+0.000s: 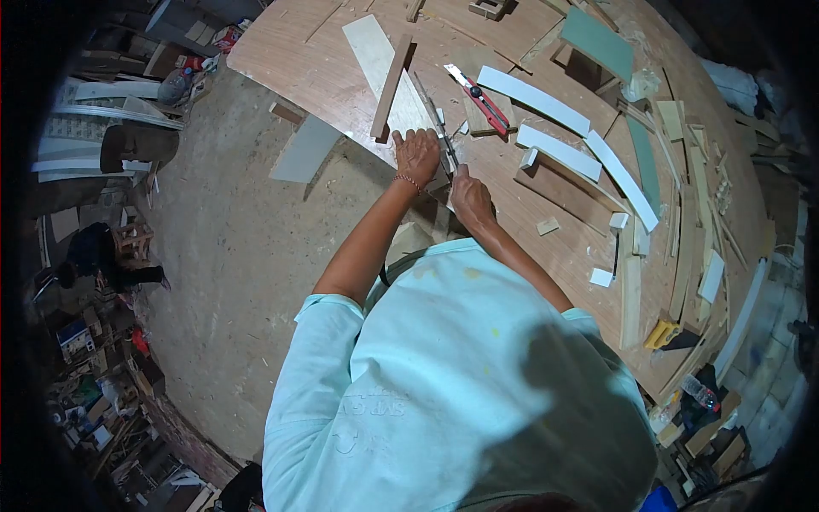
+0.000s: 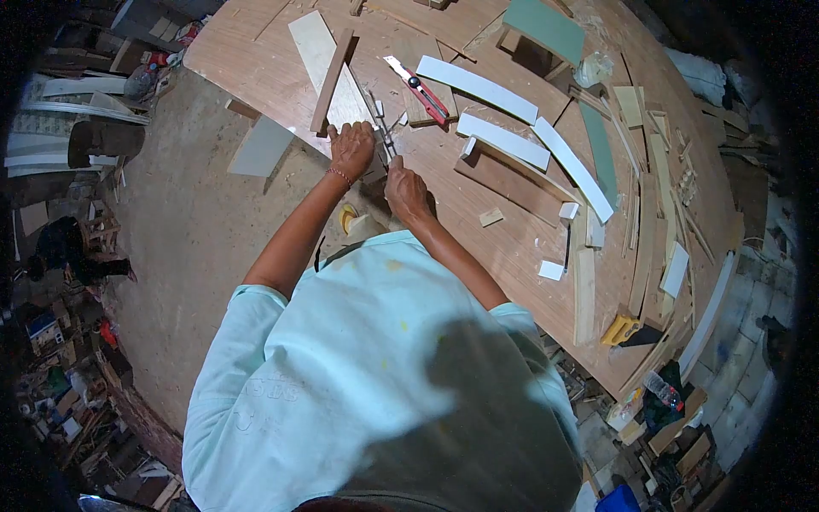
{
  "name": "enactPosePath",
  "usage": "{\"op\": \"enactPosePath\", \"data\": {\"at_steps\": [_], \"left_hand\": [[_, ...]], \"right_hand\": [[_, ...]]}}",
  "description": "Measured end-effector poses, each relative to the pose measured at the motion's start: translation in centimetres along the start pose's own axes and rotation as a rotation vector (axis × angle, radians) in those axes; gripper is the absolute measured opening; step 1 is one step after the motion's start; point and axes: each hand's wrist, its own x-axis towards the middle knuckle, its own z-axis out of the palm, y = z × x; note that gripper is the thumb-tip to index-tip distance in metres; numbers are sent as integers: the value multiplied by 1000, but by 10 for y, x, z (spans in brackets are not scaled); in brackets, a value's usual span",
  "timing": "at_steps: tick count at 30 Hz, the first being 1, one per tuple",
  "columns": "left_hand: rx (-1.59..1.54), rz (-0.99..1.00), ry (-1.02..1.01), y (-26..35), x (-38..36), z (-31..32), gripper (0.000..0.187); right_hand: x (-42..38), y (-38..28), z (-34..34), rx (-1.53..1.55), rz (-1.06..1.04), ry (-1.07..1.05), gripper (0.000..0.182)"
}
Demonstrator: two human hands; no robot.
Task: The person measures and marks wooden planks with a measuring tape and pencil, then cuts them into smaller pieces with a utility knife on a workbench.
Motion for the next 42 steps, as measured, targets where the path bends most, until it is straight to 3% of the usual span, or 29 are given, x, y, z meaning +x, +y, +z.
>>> {"op": "enactPosePath", "data": {"at_steps": [25,42], "left_hand": [[-18,3,-7,-2,2,3,6],[-30,-1,14,-2,2,4,10]], "right_hand": [[7,10,16,-46,-73,94,13],[4,3,9,8,-13,12,18]]}}
